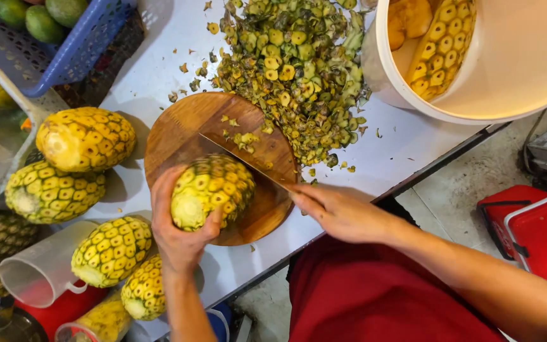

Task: Peeling pineapples with a large knife on a wooden cutting board and handling customer transactions.

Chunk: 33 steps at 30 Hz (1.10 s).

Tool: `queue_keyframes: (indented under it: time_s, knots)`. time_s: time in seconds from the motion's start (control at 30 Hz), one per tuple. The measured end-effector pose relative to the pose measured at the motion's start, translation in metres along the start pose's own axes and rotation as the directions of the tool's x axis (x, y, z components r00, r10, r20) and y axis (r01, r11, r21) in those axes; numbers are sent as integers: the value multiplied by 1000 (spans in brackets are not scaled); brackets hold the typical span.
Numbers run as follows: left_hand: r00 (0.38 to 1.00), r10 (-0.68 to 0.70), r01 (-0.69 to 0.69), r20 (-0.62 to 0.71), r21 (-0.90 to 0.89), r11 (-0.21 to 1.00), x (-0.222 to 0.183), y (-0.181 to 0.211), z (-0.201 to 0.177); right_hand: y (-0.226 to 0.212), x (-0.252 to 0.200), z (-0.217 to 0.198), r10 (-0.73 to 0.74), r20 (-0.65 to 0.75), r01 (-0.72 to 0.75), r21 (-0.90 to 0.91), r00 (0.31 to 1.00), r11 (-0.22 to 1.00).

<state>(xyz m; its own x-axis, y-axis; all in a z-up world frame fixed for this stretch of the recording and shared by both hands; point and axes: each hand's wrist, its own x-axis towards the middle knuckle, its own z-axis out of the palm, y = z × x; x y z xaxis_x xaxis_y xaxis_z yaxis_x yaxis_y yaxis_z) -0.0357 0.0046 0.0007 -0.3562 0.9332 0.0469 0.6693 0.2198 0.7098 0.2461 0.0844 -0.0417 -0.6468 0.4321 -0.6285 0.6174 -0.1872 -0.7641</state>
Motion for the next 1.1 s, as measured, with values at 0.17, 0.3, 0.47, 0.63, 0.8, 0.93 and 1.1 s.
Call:
queue_keyframes:
  time_s: [0.17,0.3,0.47,0.63,0.8,0.93,1.1]
  knots:
    - [986,89,-86,143,-26,996,10,21,-8,-37,-17,-26,118,-163,-130,-65,980,989]
    - [993,-104,103,-61,-21,994,-10,24,17,-51,-41,-3,-138,-215,100,-180,967,979]
    - [965,-96,101,-242,7,995,-17,26,34,-57,-62,17,-180,-242,119,-246,953,962]
    - [950,-176,192,-257,40,980,-18,23,36,-49,-74,19,-49,-215,-28,-341,975,940]
    - [962,-82,100,-262,56,993,-21,27,36,-65,-37,17,-286,-260,210,-281,922,936]
    - [958,-112,117,-265,0,993,-18,32,33,-49,-50,16,-292,-279,230,-235,915,944]
    - [953,-172,179,-251,4,984,-22,30,35,-44,-44,9,-101,-153,65,-225,983,972]
